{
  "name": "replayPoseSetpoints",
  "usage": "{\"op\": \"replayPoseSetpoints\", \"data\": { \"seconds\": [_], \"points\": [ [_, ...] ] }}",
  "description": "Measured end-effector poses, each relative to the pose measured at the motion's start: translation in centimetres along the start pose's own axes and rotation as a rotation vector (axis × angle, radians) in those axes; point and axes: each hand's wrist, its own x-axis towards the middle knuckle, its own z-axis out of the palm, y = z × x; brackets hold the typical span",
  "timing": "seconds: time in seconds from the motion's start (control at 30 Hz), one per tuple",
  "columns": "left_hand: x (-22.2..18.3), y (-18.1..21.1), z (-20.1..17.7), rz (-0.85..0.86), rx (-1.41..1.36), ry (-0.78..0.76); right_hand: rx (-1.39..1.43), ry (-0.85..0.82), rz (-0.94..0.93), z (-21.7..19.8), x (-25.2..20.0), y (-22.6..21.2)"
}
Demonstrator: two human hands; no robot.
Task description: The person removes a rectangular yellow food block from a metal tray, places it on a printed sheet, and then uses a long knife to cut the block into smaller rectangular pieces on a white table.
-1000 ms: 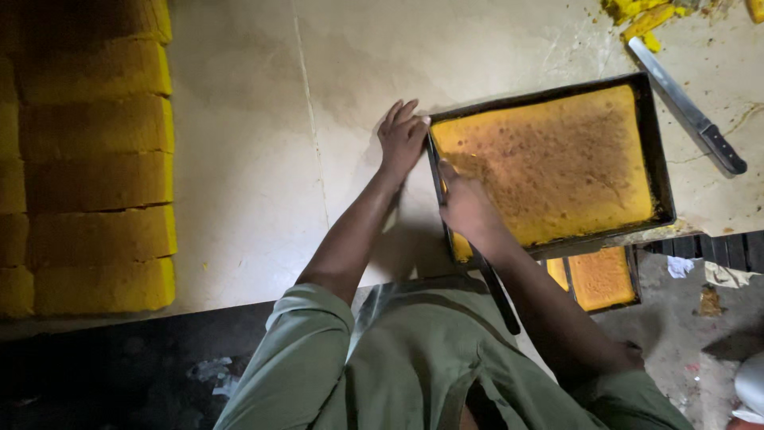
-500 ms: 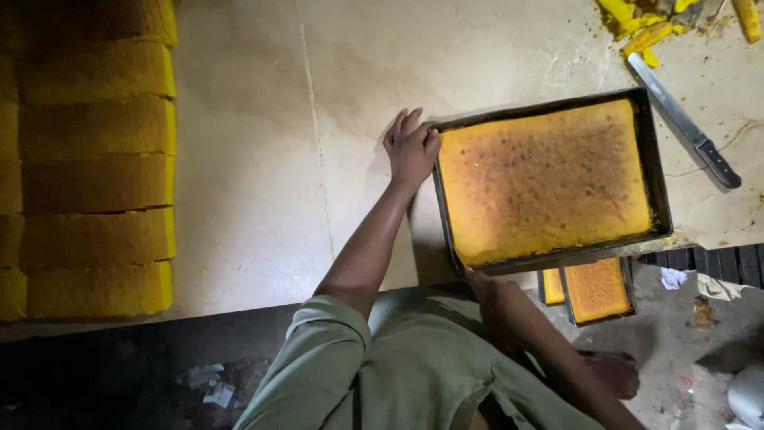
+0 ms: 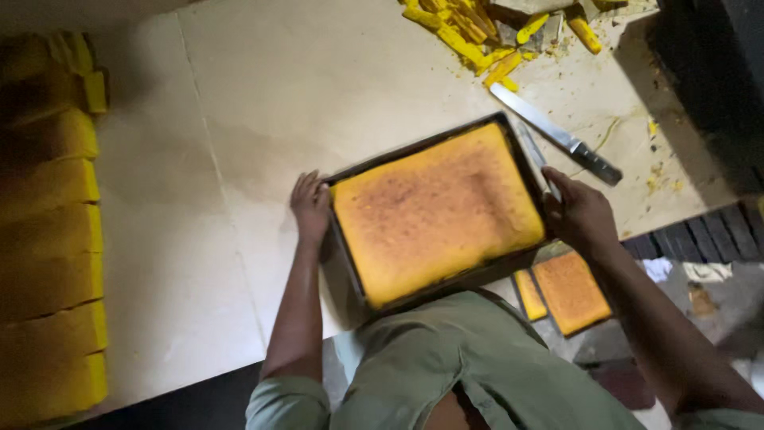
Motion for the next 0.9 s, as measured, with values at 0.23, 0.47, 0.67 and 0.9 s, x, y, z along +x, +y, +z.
{"op": "replayPoseSetpoints", "data": {
  "seconds": [0.23, 0.47, 0.67, 0.9],
  "points": [
    [-0.2, 6.1, -0.5, -0.287, -0.009, 0.172, -0.474, -0.028, 0.104, 0.9, 9.9, 20.4],
    [-3.3, 10.5, -0.8, -0.419, 0.33, 0.199, 0.245, -0.128, 0.076, 11.4, 13.8, 16.0],
    [-3.2, 11.8, -2.9, -0.255, 0.514, 0.045, 0.085, -0.168, -0.218, 14.9, 14.2, 11.9],
    [-1.5, 21.7, -13.4, 0.088, 0.471, 0.307, 0.239, 0.063, -0.32, 2.5, 11.9, 8.0]
  ]
}}
